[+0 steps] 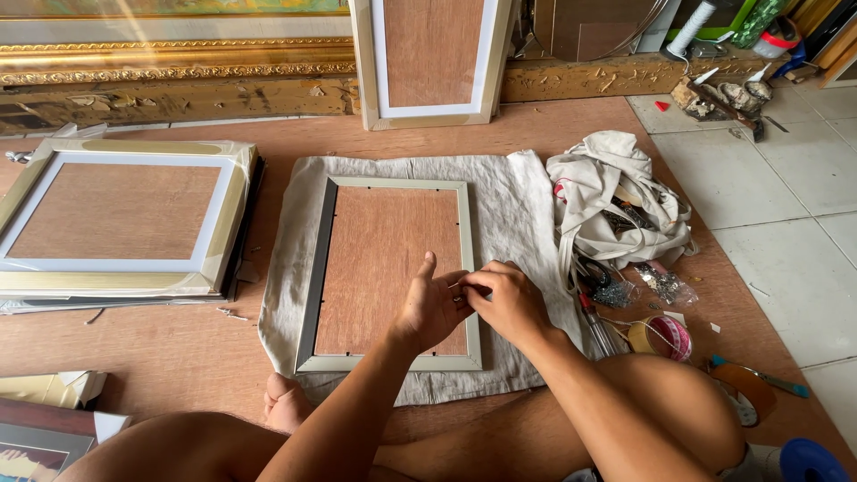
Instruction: The person sits on the floor and assembles a picture frame by attaching metal hanging hardware to the back. They use a screwdriver to secure screws into the frame's back panel.
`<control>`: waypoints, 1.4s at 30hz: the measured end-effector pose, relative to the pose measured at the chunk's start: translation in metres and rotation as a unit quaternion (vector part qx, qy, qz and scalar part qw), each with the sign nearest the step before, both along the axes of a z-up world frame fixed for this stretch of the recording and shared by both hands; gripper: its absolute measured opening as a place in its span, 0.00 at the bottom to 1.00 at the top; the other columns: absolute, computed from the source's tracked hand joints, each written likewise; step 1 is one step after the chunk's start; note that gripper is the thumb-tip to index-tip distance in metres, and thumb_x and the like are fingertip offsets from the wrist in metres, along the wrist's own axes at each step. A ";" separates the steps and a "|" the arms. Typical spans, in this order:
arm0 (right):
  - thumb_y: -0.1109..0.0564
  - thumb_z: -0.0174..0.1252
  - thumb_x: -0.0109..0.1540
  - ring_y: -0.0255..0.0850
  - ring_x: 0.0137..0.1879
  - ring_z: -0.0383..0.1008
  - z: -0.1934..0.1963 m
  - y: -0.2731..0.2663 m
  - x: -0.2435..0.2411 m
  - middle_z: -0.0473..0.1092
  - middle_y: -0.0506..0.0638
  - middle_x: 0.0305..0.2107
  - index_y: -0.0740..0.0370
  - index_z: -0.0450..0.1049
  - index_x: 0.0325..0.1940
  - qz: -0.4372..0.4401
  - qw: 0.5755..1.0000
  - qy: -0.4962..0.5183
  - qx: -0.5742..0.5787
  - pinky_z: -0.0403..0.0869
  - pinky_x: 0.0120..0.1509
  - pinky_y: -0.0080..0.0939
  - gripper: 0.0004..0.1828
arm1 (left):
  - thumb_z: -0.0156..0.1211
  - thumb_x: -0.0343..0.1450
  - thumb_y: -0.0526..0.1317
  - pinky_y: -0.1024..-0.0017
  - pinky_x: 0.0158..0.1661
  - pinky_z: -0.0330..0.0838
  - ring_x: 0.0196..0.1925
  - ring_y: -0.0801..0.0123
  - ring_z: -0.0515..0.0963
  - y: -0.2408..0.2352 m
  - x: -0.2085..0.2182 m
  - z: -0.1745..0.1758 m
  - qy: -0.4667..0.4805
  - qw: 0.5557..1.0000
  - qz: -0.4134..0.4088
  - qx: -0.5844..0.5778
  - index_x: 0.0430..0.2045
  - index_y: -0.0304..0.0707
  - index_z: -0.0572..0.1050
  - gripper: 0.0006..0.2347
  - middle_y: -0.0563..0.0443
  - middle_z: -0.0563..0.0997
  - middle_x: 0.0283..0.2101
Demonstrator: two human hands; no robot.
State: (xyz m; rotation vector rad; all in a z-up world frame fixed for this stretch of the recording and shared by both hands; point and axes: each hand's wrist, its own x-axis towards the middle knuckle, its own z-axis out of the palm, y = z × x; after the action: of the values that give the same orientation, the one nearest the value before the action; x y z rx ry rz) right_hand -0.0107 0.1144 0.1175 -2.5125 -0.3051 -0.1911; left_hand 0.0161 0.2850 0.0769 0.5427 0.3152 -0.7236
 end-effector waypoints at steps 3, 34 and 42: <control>0.50 0.70 0.63 0.44 0.45 0.81 -0.010 -0.002 0.004 0.81 0.44 0.33 0.46 0.89 0.43 0.002 1.000 -0.006 -0.002 0.85 0.48 0.45 0.06 | 0.33 0.80 0.75 0.43 0.82 0.49 0.86 0.28 0.53 0.002 -0.002 0.005 -0.006 1.000 0.002 -0.005 0.84 0.26 0.37 0.50 0.21 0.49 0.85; 0.46 0.77 0.60 0.55 0.55 0.90 0.002 -0.178 0.009 0.83 0.64 0.58 0.58 0.79 0.74 -0.244 0.868 0.418 -0.113 0.89 0.56 0.52 0.39 | 0.70 0.74 0.40 0.68 0.55 0.85 0.48 0.64 0.92 -0.041 -0.024 -0.022 -0.007 0.971 0.057 0.232 0.43 0.39 0.82 0.08 0.45 0.90 0.45; 0.28 0.70 0.50 0.53 0.68 0.83 0.007 -0.175 -0.007 0.81 0.53 0.60 0.38 0.87 0.63 -0.242 0.899 0.305 -0.201 0.82 0.70 0.55 0.39 | 0.63 0.79 0.37 0.75 0.52 0.84 0.48 0.69 0.90 -0.029 -0.059 0.004 0.077 0.969 0.210 0.104 0.53 0.36 0.77 0.09 0.51 0.88 0.47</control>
State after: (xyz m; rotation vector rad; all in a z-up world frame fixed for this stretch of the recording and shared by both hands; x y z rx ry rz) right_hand -0.0181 -0.0602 0.1246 -2.8426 0.5990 0.5188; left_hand -0.0426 0.2564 0.0810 0.5947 0.6346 -0.3219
